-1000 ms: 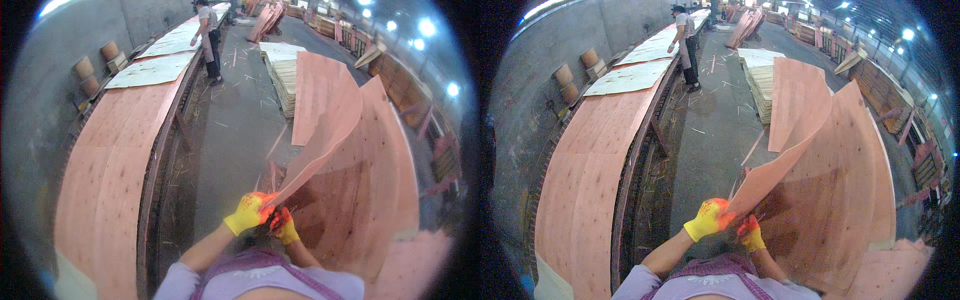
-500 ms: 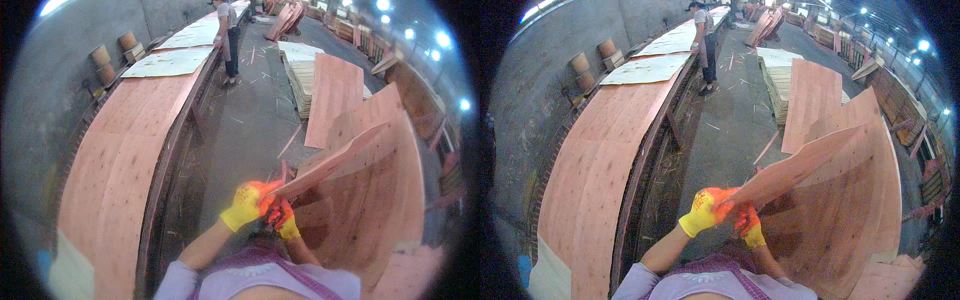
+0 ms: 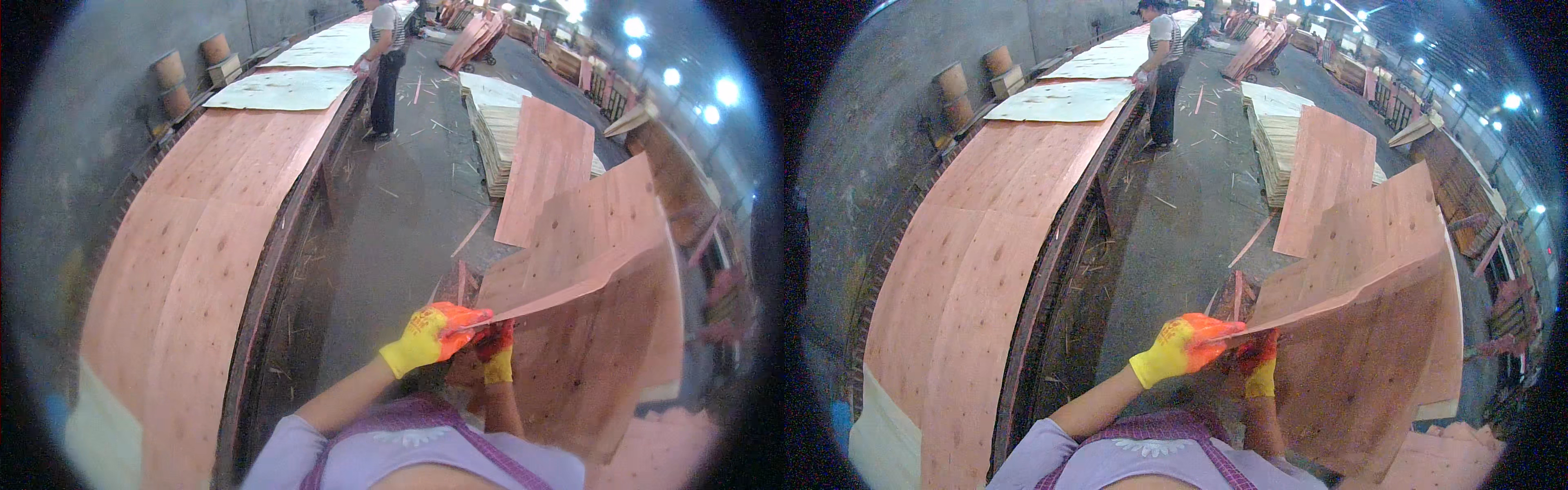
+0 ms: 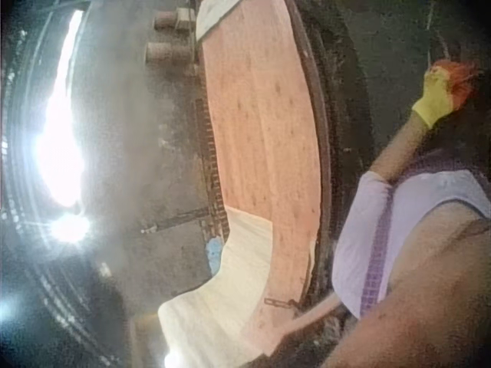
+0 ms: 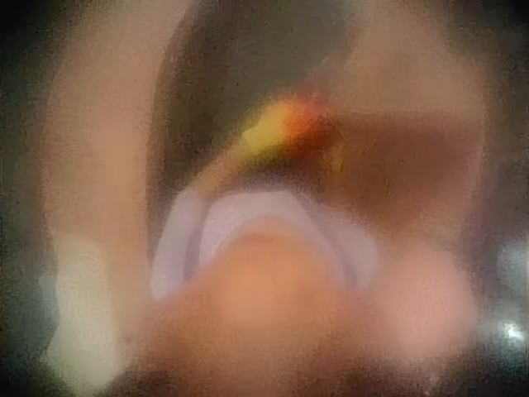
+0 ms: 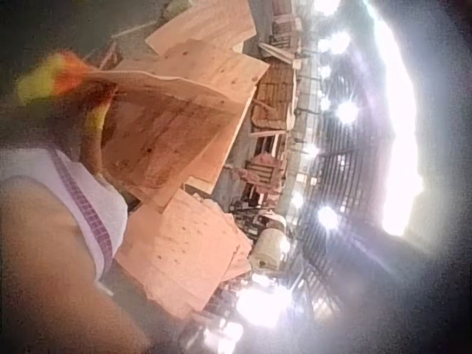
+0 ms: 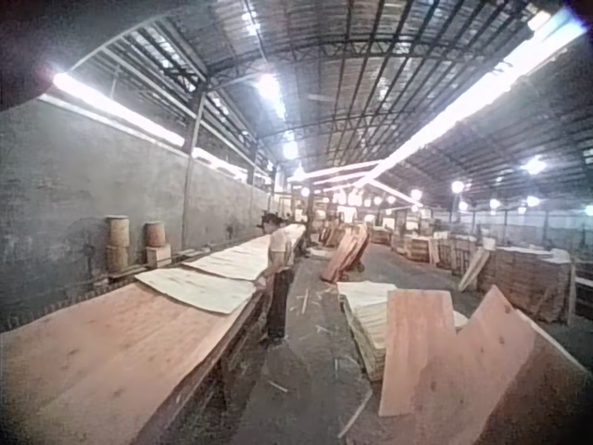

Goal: The person places thin wood veneer sheets onto a larger substrate one by one by hand, aligning the edges and pressing them down to secure the application.

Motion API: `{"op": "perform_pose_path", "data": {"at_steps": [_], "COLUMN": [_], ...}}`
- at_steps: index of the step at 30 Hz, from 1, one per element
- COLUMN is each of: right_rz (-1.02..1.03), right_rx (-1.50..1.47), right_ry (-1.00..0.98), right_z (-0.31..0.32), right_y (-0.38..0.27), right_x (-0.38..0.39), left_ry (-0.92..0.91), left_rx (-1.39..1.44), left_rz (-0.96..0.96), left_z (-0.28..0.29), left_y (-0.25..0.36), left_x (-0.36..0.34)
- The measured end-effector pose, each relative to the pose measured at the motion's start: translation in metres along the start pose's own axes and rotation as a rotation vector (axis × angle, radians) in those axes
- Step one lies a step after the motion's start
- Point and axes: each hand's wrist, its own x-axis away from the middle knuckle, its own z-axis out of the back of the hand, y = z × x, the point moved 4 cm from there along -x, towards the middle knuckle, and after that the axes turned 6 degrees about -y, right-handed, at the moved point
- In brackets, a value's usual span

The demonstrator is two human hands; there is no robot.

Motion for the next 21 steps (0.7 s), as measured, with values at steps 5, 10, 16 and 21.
{"op": "perform_pose_path", "data": {"at_steps": [5, 10, 16, 21], "right_rz": [0.011, 0.046, -0.022, -0.024], "right_rx": [-0.008, -0.090, -0.103, -0.074], "right_ry": [0.035, -0.075, -0.005, 0.025], "right_z": [-0.013, 0.011, 0.035, 0.045], "right_y": [-0.006, 0.001, 0.002, -0.001], "right_x": [0.015, 0.008, 0.024, 0.041], "left_ry": [0.001, -0.093, -0.104, -0.038], "left_rx": [0.019, 0.658, 0.000, -0.029], "left_rz": [0.001, 0.354, 0.124, 0.084], "left_z": [-0.012, -0.056, -0.056, -0.060], "left_y": [0.000, -0.016, 0.006, 0.016], "left_x": [0.003, 0.020, 0.020, 0.029]}}
